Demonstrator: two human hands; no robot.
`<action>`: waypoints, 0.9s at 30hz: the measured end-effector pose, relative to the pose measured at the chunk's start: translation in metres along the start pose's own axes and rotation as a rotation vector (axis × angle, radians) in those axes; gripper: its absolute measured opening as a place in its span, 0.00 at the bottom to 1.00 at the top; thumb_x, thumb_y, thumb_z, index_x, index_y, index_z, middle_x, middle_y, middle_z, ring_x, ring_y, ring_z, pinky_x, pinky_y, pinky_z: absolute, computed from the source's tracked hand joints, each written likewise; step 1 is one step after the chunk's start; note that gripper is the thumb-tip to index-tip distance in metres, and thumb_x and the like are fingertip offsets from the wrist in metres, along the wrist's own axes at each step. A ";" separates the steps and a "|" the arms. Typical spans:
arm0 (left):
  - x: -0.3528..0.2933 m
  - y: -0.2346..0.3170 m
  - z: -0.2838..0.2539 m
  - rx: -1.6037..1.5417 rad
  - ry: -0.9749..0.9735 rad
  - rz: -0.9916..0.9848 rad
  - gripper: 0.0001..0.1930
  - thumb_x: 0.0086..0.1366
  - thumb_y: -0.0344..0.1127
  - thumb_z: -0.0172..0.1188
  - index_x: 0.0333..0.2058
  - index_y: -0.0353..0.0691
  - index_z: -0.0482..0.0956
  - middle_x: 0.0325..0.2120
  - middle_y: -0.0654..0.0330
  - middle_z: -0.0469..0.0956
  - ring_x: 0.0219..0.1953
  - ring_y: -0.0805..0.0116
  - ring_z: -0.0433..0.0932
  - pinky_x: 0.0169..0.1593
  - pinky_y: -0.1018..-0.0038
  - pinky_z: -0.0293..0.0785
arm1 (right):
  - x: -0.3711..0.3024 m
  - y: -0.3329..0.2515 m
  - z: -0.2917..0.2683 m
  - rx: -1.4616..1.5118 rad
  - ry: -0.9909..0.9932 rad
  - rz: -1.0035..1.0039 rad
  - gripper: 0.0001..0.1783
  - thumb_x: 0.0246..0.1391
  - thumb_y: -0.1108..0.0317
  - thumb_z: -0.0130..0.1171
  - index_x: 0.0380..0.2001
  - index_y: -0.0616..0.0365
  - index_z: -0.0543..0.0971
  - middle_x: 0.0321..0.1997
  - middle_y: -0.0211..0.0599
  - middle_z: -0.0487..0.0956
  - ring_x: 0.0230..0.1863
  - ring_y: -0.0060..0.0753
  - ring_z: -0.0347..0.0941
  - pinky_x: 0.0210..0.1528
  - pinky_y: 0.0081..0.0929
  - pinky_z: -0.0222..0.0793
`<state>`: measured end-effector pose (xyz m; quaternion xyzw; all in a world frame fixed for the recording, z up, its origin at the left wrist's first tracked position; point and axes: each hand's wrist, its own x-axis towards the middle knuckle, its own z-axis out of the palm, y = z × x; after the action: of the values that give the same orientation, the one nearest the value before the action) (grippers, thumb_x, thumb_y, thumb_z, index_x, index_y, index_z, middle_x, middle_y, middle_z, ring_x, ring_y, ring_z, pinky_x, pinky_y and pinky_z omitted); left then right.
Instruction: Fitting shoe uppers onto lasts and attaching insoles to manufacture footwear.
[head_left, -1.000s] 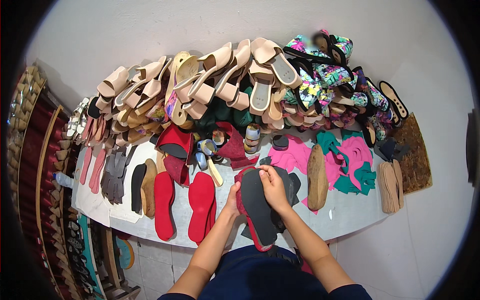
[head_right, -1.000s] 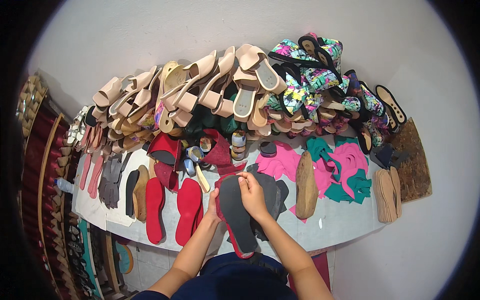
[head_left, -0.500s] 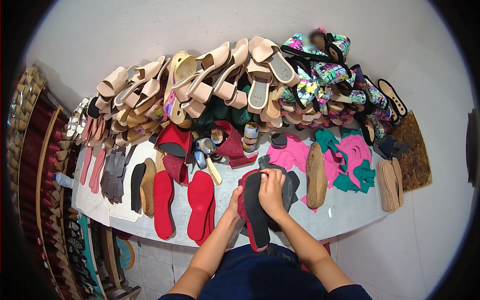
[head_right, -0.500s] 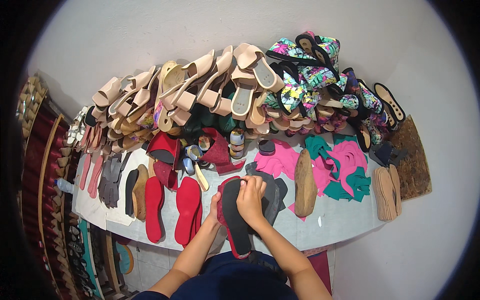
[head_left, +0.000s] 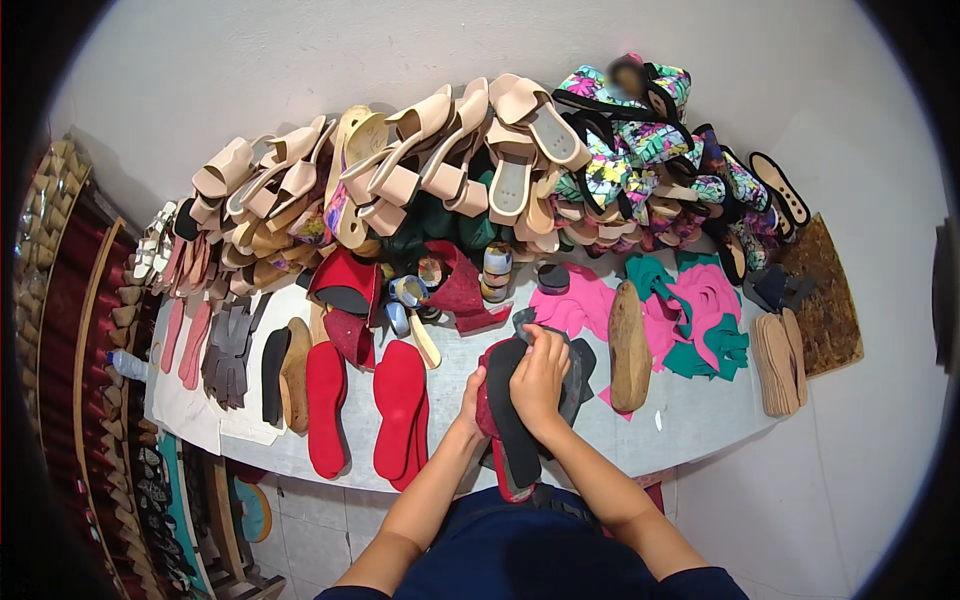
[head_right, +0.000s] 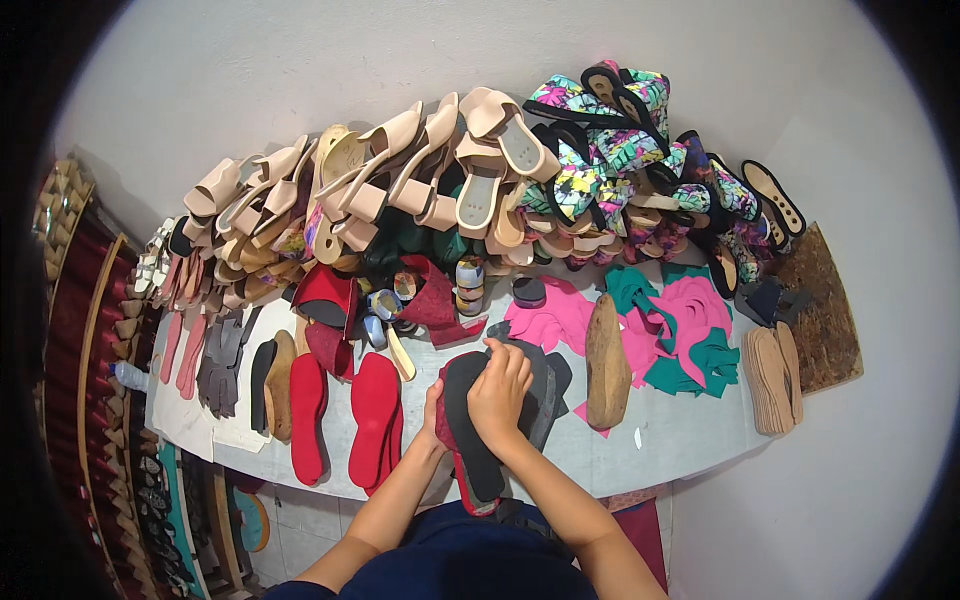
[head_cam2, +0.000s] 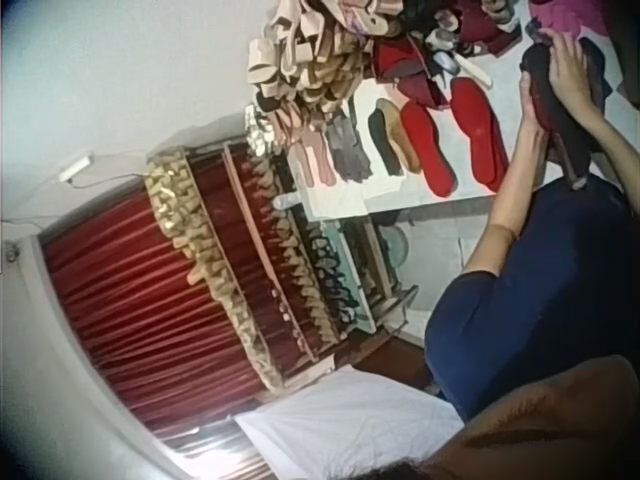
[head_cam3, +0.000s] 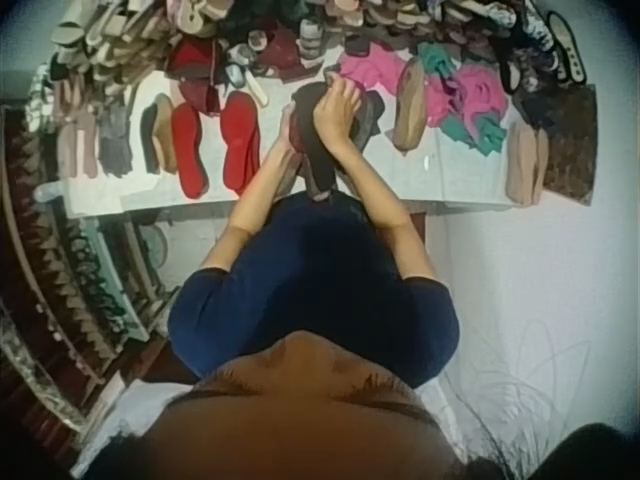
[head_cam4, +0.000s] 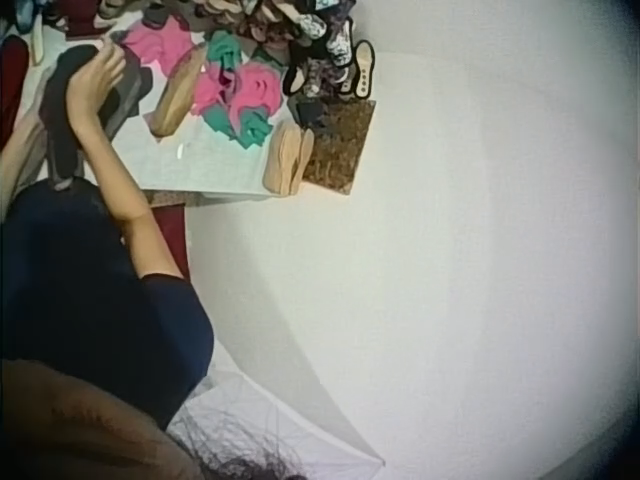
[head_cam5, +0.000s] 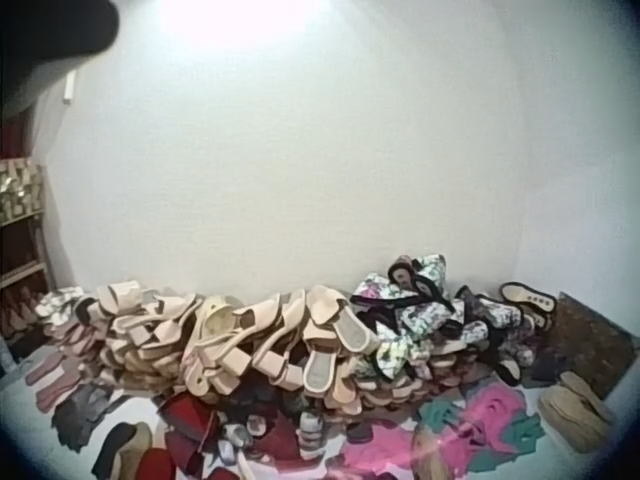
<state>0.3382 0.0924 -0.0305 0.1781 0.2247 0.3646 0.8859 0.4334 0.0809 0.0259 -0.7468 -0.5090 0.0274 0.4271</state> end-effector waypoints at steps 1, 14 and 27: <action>-0.001 0.001 0.001 0.011 0.018 -0.024 0.33 0.56 0.58 0.41 0.53 0.40 0.59 0.47 0.51 0.66 0.46 0.61 0.69 0.49 0.67 0.66 | 0.004 0.002 -0.003 0.001 0.000 0.000 0.17 0.43 0.77 0.45 0.40 0.58 0.67 0.38 0.42 0.65 0.42 0.44 0.60 0.43 0.38 0.53; -0.004 -0.002 -0.003 -0.009 0.058 -0.111 0.31 0.58 0.59 0.37 0.54 0.46 0.57 0.49 0.53 0.64 0.49 0.56 0.66 0.51 0.61 0.64 | 0.018 0.006 0.006 0.272 -0.224 -0.058 0.08 0.45 0.66 0.49 0.21 0.59 0.73 0.25 0.39 0.74 0.33 0.41 0.69 0.32 0.34 0.65; -0.026 -0.008 0.014 -0.282 0.040 -0.218 0.42 0.51 0.72 0.30 0.55 0.44 0.56 0.49 0.50 0.64 0.50 0.52 0.64 0.50 0.50 0.62 | 0.014 0.018 0.016 0.085 -0.182 -0.083 0.10 0.44 0.63 0.49 0.21 0.58 0.73 0.25 0.40 0.71 0.31 0.44 0.67 0.32 0.37 0.64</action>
<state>0.3336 0.0661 -0.0157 0.0195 0.2067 0.2975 0.9319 0.4462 0.0990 0.0092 -0.7009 -0.5745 0.0988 0.4110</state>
